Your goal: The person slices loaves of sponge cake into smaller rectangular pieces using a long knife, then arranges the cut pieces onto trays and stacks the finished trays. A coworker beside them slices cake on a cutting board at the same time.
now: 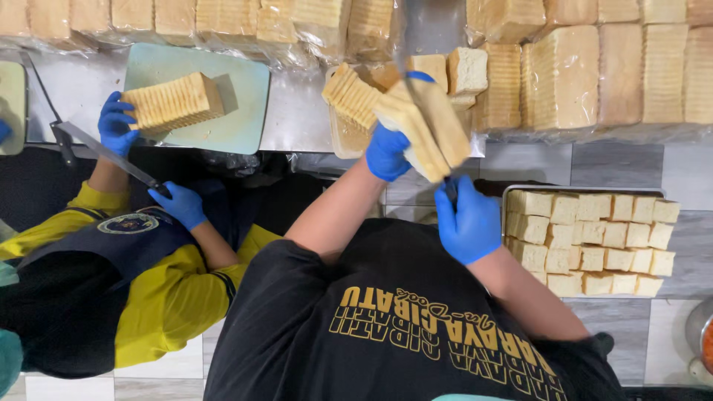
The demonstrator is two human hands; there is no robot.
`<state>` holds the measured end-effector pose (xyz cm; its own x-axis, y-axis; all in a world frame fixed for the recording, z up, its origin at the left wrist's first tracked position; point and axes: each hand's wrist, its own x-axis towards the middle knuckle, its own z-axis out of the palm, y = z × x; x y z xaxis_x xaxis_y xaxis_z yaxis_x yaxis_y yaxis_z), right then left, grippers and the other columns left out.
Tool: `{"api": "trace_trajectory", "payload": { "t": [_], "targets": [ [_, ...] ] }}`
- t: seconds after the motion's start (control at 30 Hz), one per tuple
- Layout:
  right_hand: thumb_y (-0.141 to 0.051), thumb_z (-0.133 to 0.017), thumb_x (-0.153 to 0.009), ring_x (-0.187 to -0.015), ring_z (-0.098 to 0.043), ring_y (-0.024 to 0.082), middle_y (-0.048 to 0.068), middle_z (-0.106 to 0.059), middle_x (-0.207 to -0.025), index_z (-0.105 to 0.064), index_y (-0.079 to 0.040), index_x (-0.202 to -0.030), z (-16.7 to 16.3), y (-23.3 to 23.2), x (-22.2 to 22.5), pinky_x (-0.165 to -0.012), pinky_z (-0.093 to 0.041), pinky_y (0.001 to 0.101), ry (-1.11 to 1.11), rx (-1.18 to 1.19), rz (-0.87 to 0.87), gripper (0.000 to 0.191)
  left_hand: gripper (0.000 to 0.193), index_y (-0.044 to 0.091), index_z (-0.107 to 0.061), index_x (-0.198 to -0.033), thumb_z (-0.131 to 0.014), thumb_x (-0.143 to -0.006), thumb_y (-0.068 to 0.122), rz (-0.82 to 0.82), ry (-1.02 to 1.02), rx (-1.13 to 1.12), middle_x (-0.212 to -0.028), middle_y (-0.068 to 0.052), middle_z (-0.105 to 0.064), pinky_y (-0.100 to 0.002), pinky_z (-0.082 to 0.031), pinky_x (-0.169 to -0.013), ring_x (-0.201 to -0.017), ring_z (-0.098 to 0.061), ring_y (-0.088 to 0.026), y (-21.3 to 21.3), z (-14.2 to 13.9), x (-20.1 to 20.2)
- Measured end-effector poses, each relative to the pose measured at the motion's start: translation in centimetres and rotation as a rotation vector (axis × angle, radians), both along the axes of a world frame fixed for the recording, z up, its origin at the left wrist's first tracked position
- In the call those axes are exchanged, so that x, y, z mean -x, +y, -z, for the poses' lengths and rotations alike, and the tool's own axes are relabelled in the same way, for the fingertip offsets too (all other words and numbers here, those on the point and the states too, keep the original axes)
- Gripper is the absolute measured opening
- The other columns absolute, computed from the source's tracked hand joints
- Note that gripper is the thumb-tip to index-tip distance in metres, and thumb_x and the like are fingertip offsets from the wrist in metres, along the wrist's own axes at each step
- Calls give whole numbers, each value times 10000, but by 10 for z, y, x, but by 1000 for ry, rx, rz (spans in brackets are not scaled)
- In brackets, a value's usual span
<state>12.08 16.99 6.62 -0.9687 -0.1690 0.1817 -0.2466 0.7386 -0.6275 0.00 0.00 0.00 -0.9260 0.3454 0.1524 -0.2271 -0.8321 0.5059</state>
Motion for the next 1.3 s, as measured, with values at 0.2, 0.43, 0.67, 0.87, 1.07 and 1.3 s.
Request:
{"api": "trace_trajectory", "payload": {
  "t": [0.2, 0.43, 0.67, 0.87, 1.07, 1.3],
  "targets": [
    [-150, -641, -968, -628, -630, 450, 209, -662, -724, -648, 23, -1185, -1, 12, -2, -582, -477, 535, 33, -37, 15, 278, 703, 30, -594, -1302, -948, -782, 342, -53, 361, 402, -1158, -62, -670, -339, -546, -988, -1088, -650, -158, 10, -2, 2],
    [-122, -624, -998, -752, -698, 427, 224, -702, -868, -650, 8, -1235, 27, 19, 10, -671, -533, 498, 21, 91, -11, 271, 816, 51, -538, -1270, -1001, -663, 342, -4, 400, 408, -1128, -26, -668, -343, -556, -993, -1072, -654, -135, 1, -48, -1],
    [-119, -577, -1007, -1095, -671, 474, 277, -678, -1224, -583, 14, -1343, 54, 28, 18, -904, -545, 502, 251, 58, -184, 361, 779, 79, -526, -1289, -1000, -709, 292, 93, 378, 445, -1174, -22, -663, -327, -546, -999, -1086, -648, -122, 17, -20, -11],
    [-171, -649, -1033, -1043, -712, 413, 216, -718, -1126, -658, -81, -1285, 79, 46, 12, -851, -563, 451, -166, 72, -102, 268, 706, 44, -553, -1385, -911, -803, 222, -19, 258, 482, -1270, -67, -655, -372, -543, -1072, -1190, -634, -170, 39, 80, -16],
    [-126, -658, -997, -732, -620, 256, 127, -617, -873, -552, -40, -1234, 115, 80, -23, -686, -518, 388, -210, 264, 41, 273, 615, 68, -502, -1430, -762, -898, 236, -297, -536, 205, -1328, -82, -634, -407, -531, -1041, -1201, -642, -229, 73, 170, -54],
    [-77, -517, -1083, -577, -427, 44, -26, -489, -769, -538, -106, -1255, 134, 135, -37, -497, -350, 228, -385, 840, 489, 175, 639, 24, -545, -1424, -722, -922, 377, -373, -873, 315, -1299, -115, -652, -374, -521, -958, -1118, -646, -229, 141, 200, -8]
  ]
}}
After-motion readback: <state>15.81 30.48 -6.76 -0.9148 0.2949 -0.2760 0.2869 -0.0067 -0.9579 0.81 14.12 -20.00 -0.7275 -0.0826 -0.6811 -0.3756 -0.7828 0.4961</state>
